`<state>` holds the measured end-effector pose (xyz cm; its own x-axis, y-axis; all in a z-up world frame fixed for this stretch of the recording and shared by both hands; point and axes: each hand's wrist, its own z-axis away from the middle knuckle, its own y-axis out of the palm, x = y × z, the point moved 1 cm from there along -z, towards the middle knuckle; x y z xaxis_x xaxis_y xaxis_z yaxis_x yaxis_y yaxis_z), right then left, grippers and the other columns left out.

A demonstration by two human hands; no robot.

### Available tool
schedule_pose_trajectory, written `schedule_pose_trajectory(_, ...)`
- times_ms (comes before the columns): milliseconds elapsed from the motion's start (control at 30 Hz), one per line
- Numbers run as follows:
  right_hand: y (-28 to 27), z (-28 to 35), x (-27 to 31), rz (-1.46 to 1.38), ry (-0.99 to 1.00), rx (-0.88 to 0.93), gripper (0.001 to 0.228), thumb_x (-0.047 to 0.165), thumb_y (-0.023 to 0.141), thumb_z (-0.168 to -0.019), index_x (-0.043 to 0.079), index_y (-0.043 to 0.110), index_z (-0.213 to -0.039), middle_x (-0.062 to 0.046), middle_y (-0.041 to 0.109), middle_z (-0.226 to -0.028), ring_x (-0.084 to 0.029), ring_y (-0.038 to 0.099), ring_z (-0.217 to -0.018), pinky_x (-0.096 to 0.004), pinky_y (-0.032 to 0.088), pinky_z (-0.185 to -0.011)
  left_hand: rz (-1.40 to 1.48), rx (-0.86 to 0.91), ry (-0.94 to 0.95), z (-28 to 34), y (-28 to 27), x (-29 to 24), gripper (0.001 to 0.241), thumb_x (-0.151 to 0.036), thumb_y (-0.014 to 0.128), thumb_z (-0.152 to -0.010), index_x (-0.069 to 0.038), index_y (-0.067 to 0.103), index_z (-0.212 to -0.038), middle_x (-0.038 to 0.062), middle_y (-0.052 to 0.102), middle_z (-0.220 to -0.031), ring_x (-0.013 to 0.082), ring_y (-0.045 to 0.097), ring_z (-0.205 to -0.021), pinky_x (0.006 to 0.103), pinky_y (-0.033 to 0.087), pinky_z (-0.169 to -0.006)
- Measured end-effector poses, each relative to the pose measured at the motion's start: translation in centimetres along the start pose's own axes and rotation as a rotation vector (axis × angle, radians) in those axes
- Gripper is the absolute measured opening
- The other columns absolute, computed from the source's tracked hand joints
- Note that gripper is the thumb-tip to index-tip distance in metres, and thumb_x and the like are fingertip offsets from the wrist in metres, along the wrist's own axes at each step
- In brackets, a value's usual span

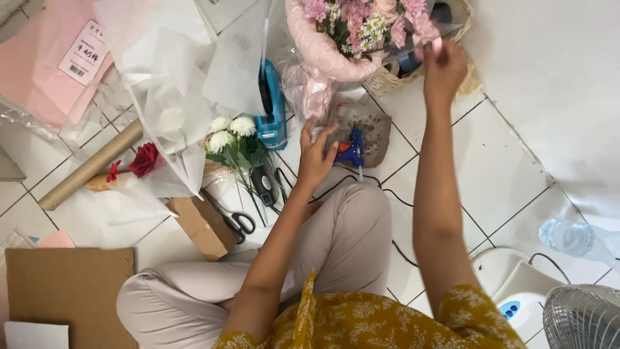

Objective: The person wraps a small bouquet of artificial flowers in white tissue paper and secures it with tape. They adjust the paper, apply tape to the base, and smooth the edges to complete the wrapping.

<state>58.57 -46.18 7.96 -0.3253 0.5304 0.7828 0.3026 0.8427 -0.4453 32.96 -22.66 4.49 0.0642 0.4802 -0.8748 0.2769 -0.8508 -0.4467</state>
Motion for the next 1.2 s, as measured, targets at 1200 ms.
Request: schedule_pose_trajectory(1200,17.6,41.0,29.8,-0.260,-0.246,1.353,0.021,0.013,0.074,-0.092,0.002,0.074,-0.109,-0.024,0.071,-0.102,-0.045,0.071,-0.090,-0.046,0.060,-0.079,-0.047,-0.598,-0.472,24.0,-28.7,17.2,0.024,-0.010,0.074,-0.090,-0.020,0.073,-0.111,0.004,0.066,-0.108,0.0313,0.058,-0.116,0.0368,0.050,-0.102)
